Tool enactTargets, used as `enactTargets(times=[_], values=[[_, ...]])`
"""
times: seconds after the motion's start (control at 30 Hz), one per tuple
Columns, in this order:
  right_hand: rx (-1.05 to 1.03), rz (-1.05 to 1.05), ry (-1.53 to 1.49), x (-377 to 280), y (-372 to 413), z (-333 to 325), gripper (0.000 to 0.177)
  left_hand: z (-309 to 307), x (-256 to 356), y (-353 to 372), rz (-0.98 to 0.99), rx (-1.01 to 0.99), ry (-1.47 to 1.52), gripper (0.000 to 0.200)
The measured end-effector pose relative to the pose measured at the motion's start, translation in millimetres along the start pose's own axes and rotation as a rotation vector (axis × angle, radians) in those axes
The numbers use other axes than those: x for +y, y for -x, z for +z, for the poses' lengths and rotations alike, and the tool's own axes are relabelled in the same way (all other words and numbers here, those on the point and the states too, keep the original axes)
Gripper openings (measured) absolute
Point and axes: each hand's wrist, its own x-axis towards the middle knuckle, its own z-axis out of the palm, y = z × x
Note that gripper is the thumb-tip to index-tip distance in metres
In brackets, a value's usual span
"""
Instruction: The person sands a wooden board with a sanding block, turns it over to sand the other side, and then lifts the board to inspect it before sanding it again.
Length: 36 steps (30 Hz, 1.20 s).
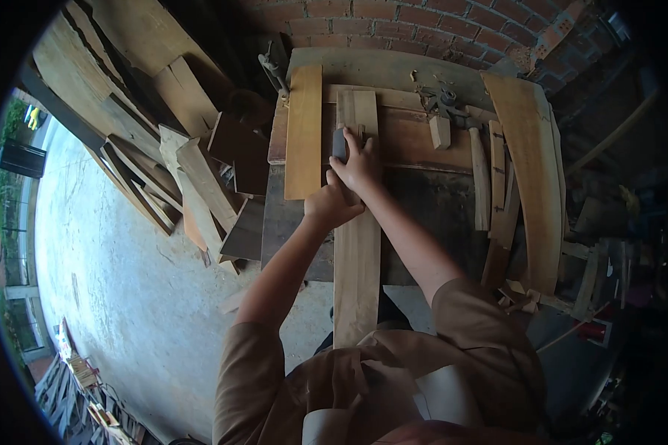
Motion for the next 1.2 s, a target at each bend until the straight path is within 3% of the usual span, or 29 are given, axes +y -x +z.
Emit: enactTargets(times=[0.13,0.2,0.27,0.33,0.43,0.6,0.67,0.77,1.0,1.1,1.2], values=[[0.05,-0.138,-0.052,8,137,8,0.075,49,12,128,-0.177,-0.091,0.075,0.11],[-0.075,-0.109,-0.117,9,203,3,0.076,75,15,189,-0.237,-0.148,0.127,0.11],[-0.066,-0.166,-0.081,15,259,0,0.077,100,15,238,-0.253,-0.215,0.153,0.114],[-0.054,-0.209,-0.071,24,298,0,0.076,112,14,269,-0.264,-0.349,0.124,0.116],[-0.109,-0.164,-0.094,24,309,-6,0.075,122,10,277,-0.232,-0.352,0.094,0.117],[-0.041,-0.17,-0.032,23,240,0,0.074,95,8,213,-0.116,-0.243,0.052,0.116],[-0.077,-0.092,-0.01,16,185,-1,0.072,64,11,164,-0.124,-0.233,0.06,0.113],[-0.08,-0.052,0.015,4,93,-4,0.07,30,8,82,-0.104,-0.133,0.045,0.094],[-0.055,-0.06,-0.091,-11,-112,-2,0.069,-39,-1,-101,-0.157,0.019,0.061,0.089],[0.082,-0.121,-0.021,-14,-123,2,0.068,-48,-4,-112,-0.128,0.013,0.024,0.09],[0.053,-0.071,-0.033,-13,-95,-3,0.069,-44,2,-85,-0.105,0.011,0.032,0.09]])
